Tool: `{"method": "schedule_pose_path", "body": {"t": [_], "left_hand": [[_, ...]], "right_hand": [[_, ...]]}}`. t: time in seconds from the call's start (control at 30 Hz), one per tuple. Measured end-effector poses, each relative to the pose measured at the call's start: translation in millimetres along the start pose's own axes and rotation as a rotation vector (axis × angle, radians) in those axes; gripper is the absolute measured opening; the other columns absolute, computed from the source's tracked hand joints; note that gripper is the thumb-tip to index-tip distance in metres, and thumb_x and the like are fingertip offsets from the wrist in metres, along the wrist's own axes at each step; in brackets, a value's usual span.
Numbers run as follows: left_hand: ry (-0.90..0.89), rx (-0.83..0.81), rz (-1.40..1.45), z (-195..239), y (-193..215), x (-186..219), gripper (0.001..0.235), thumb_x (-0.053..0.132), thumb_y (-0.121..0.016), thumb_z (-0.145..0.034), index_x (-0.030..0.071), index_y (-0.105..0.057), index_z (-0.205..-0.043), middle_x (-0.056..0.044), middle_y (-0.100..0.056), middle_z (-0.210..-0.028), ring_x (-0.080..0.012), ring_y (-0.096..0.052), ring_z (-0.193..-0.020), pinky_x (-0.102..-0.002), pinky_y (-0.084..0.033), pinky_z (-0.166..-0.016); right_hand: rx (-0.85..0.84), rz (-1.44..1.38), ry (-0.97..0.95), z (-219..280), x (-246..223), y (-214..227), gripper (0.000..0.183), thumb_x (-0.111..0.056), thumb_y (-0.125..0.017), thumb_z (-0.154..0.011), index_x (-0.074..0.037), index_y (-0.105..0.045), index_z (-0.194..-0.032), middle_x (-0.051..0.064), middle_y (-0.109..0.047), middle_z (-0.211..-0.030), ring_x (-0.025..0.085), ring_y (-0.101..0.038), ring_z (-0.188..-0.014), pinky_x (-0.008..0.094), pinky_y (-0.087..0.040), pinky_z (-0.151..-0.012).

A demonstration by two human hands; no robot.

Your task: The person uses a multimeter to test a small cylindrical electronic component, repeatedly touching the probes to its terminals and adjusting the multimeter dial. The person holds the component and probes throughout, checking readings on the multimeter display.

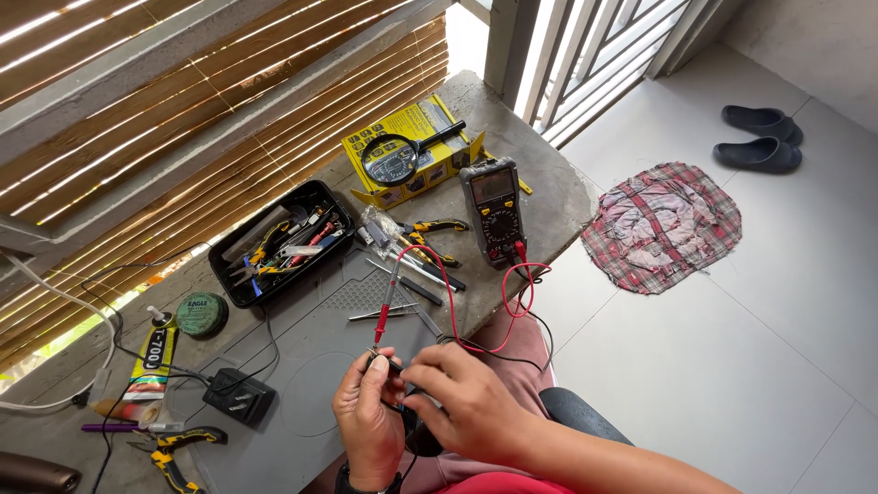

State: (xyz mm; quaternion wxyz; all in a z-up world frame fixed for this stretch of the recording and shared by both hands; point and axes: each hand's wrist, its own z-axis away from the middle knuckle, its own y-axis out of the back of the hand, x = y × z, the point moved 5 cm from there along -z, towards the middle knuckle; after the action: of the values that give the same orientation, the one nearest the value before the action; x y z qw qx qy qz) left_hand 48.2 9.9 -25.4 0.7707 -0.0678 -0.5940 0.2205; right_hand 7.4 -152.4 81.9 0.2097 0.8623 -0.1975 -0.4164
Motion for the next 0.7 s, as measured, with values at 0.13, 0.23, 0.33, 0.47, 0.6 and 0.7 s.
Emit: {"method": "schedule_pose_path", "body": {"t": [0.13,0.23,0.33,0.47,0.6,0.7], "left_hand": [[0.007,0.007,-0.020,4,-2,4,0.023,0.011,-0.070,-0.110,-0.006,-0.084,-0.115,-0.015,-0.077,-0.092,-0.0208,-0.065,-0.071,-0.031,-0.050,-0.061],[-0.013,-0.001,-0.053,5,-4,6,0.023,0.012,-0.070,-0.110,-0.006,-0.085,-0.113,-0.014,-0.077,-0.092,-0.0197,-0.064,-0.070,-0.032,-0.050,-0.061],[-0.024,-0.038,-0.036,4,-4,2,0.024,0.010,-0.068,-0.111,-0.008,-0.084,-0.115,-0.013,-0.075,-0.089,-0.0204,-0.065,-0.072,-0.032,-0.052,-0.063],[-0.067,-0.091,-0.043,4,-5,2,0.023,0.010,-0.071,-0.109,-0.007,-0.086,-0.115,-0.010,-0.070,-0.082,-0.0194,-0.060,-0.070,-0.033,-0.050,-0.062],[-0.086,-0.201,-0.115,5,-8,8,0.028,0.015,-0.071,-0.112,-0.007,-0.087,-0.120,-0.008,-0.070,-0.083,-0.0176,-0.055,-0.066,-0.031,-0.050,-0.060],[-0.058,-0.326,-0.067,1,-6,4,0.037,0.021,-0.061,-0.118,-0.007,-0.079,-0.135,-0.009,-0.073,-0.098,-0.0174,-0.063,-0.075,-0.028,-0.049,-0.058]], "right_hand": [[-0.042,0.062,0.032,-3,-6,-6,0.018,-0.013,-0.068,-0.117,-0.001,-0.071,-0.129,0.018,-0.071,-0.121,0.035,-0.071,-0.105,0.046,-0.062,-0.094],[-0.123,0.070,-0.012,0,-2,-13,0.020,-0.010,-0.067,-0.116,0.001,-0.069,-0.132,0.019,-0.074,-0.126,0.034,-0.072,-0.108,0.046,-0.063,-0.092],[-0.118,0.045,-0.052,5,5,-17,0.028,-0.008,-0.070,-0.112,0.002,-0.065,-0.138,0.020,-0.076,-0.129,0.034,-0.075,-0.113,0.046,-0.066,-0.093],[-0.088,-0.018,-0.089,2,11,-12,0.022,-0.011,-0.067,-0.115,-0.002,-0.069,-0.135,0.016,-0.076,-0.118,0.032,-0.074,-0.104,0.045,-0.064,-0.087],[-0.077,-0.014,-0.102,1,19,-7,0.017,-0.010,-0.063,-0.116,-0.004,-0.071,-0.131,0.014,-0.075,-0.117,0.031,-0.075,-0.102,0.044,-0.063,-0.087],[-0.080,0.041,-0.138,1,25,-5,0.031,-0.013,-0.063,-0.116,-0.006,-0.069,-0.145,0.010,-0.076,-0.123,0.031,-0.074,-0.100,0.043,-0.063,-0.087]]}}
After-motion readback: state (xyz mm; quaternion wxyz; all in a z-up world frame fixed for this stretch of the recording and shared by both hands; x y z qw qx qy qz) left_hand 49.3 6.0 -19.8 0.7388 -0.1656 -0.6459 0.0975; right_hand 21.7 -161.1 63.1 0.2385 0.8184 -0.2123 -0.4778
